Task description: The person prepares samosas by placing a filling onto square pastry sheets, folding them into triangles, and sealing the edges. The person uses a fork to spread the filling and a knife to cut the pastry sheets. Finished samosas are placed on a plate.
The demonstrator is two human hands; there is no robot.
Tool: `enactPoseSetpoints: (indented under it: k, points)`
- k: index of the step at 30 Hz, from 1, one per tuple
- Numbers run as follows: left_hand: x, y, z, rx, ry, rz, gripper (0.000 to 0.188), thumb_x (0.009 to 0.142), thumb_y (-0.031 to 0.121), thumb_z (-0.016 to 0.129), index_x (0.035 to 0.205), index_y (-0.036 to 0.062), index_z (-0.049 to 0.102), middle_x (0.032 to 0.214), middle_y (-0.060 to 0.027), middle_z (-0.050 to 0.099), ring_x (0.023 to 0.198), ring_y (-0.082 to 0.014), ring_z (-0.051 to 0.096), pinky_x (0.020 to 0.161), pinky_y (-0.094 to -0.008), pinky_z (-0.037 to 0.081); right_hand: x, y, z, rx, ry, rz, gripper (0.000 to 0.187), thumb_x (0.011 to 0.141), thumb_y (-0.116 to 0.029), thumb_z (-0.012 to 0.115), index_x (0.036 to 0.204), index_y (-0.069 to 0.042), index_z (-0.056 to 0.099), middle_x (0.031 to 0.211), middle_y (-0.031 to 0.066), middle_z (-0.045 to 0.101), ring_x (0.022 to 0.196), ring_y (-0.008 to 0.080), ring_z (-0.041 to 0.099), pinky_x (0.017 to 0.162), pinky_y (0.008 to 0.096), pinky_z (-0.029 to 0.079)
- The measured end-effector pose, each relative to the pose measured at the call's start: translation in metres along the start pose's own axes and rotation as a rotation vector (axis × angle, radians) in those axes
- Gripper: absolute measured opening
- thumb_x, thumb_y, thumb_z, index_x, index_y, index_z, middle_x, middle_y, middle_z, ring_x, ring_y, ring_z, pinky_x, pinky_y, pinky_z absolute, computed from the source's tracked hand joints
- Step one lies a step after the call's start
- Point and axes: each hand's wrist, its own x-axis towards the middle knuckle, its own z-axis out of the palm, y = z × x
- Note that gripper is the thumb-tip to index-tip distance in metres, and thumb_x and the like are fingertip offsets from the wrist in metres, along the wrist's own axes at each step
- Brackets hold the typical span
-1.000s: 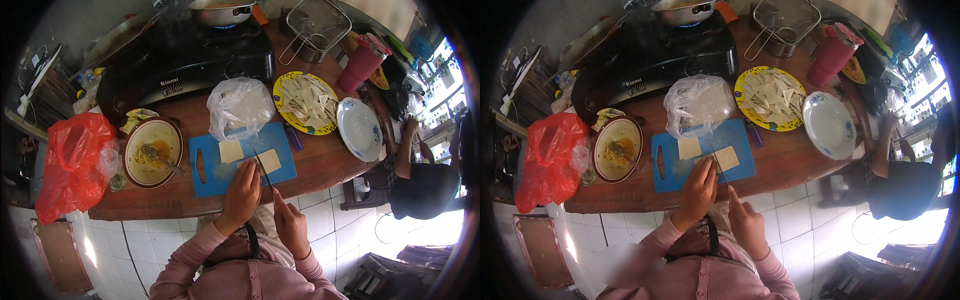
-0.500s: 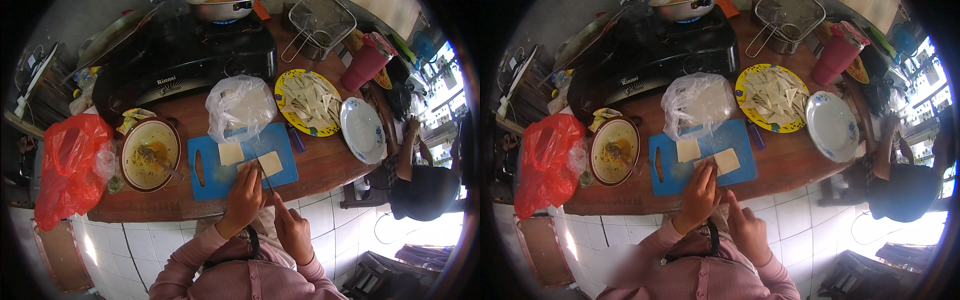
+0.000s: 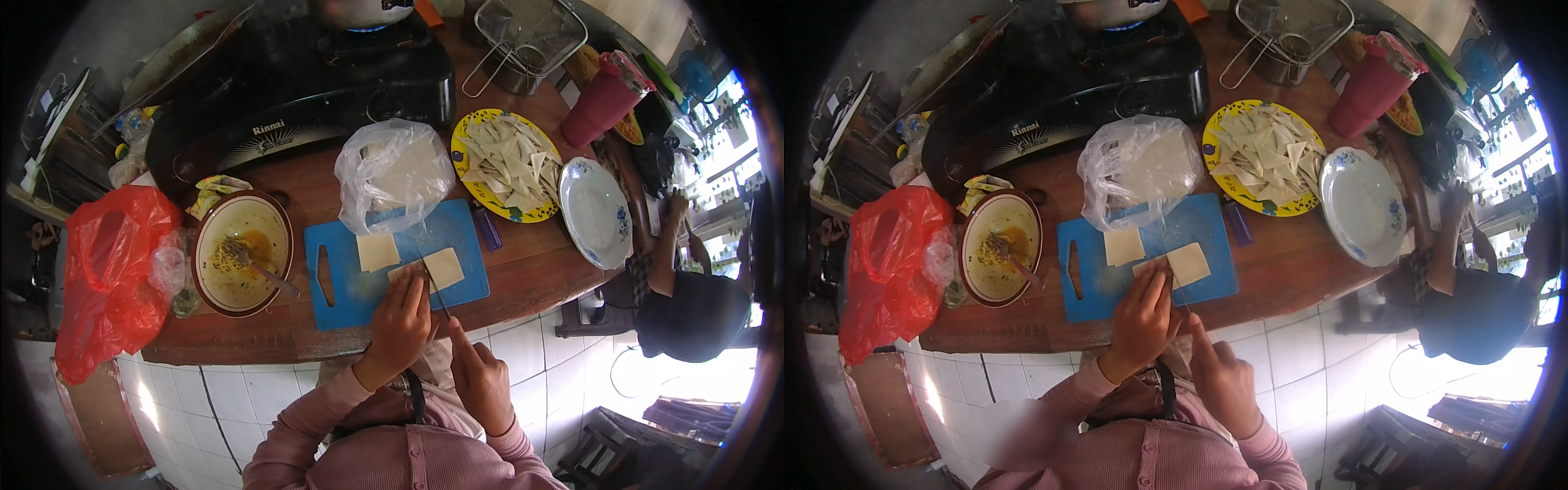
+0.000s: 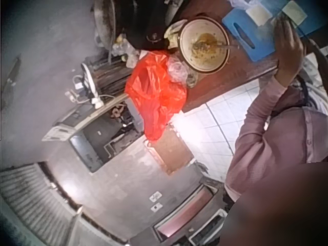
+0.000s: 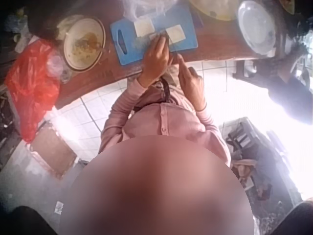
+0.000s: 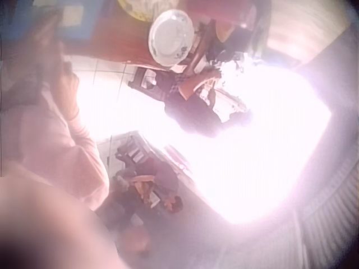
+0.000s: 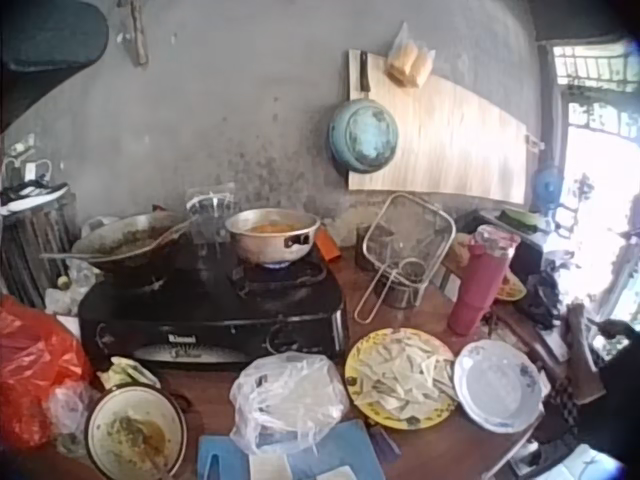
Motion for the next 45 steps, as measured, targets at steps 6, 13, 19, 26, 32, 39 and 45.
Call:
enactPoseSetpoints:
  k: [6, 13, 19, 26, 32, 39, 45]
  points:
    - [0.001, 0.000, 0.000, 0.018, -0.010, -0.006, 0.048, 0.069, 0.012, 0.063, 0.109, -0.0129, 0.054, 0.117, -0.0216, 0.052, 0.112, -0.0376, 0.052, 0.093, -0.0419, 0.045, -0.002, 0.003, 0.000, 0.002, -0.007, 0.002, 0.054, 0.079, 0.002, 0.057, 0.131, -0.007, 0.046, 0.063, 0.0117, 0.052, 0.049, 0.0259, 0.053, 0.047, 0.0370, 0.044]
    - [0.002, -0.002, 0.004, -0.029, 0.025, -0.025, 0.039, 0.075, 0.011, 0.058, 0.105, -0.0152, 0.055, 0.112, -0.0232, 0.053, 0.108, -0.0381, 0.054, 0.093, -0.0420, 0.045, 0.017, 0.005, 0.023, 0.023, 0.102, -0.064, 0.053, 0.079, 0.001, 0.058, 0.130, -0.006, 0.047, 0.067, 0.0121, 0.053, 0.051, 0.0267, 0.054, 0.047, 0.0376, 0.044]
    - [0.000, -0.003, 0.006, -0.084, 0.032, -0.065, 0.034, 0.075, 0.008, 0.058, 0.102, -0.0129, 0.056, 0.111, -0.0208, 0.054, 0.108, -0.0366, 0.054, 0.090, -0.0415, 0.047, 0.031, 0.007, 0.029, -0.035, 0.116, -0.099, 0.052, 0.079, 0.000, 0.058, 0.130, -0.006, 0.047, 0.069, 0.0131, 0.054, 0.053, 0.0273, 0.056, 0.048, 0.0374, 0.045]
    - [-0.001, -0.002, 0.001, -0.069, 0.053, -0.066, 0.037, 0.074, 0.006, 0.059, 0.107, -0.0086, 0.057, 0.112, -0.0176, 0.055, 0.107, -0.0353, 0.055, 0.085, -0.0397, 0.048, -0.012, 0.007, 0.013, -0.050, 0.040, 0.020, 0.054, 0.079, 0.002, 0.058, 0.130, -0.007, 0.047, 0.062, 0.0131, 0.053, 0.053, 0.0273, 0.056, 0.049, 0.0368, 0.046]
    - [0.001, -0.014, -0.006, -0.222, 0.060, -0.085, 0.035, 0.075, 0.005, 0.064, 0.108, -0.0038, 0.058, 0.116, -0.0146, 0.053, 0.105, -0.0338, 0.054, 0.083, -0.0383, 0.047, -0.035, 0.016, -0.002, 0.184, 0.076, 0.031, 0.049, 0.077, 0.003, 0.057, 0.125, -0.004, 0.052, 0.062, 0.0121, 0.052, 0.051, 0.0250, 0.055, 0.050, 0.0347, 0.045]
    - [-0.003, -0.028, -0.018, -0.211, 0.091, -0.079, 0.033, 0.073, 0.006, 0.070, 0.105, 0.0026, 0.062, 0.115, -0.0074, 0.052, 0.102, -0.0255, 0.050, 0.084, -0.0337, 0.043, -0.028, 0.029, -0.033, 0.336, -0.041, 0.182, 0.041, 0.081, 0.000, 0.056, 0.122, -0.008, 0.056, 0.080, 0.0175, 0.063, 0.068, 0.0302, 0.063, 0.062, 0.0370, 0.048]
    - [0.003, -0.041, -0.025, -0.559, 0.032, -0.241, 0.036, 0.071, 0.002, 0.071, 0.106, 0.0037, 0.062, 0.106, -0.0082, 0.056, 0.087, -0.0209, 0.053, 0.079, -0.0309, 0.044, 0.022, 0.047, -0.044, 0.056, 0.129, -0.119, 0.041, 0.081, -0.001, 0.058, 0.122, -0.009, 0.057, 0.082, 0.0150, 0.063, 0.059, 0.0251, 0.057, 0.055, 0.0308, 0.045]
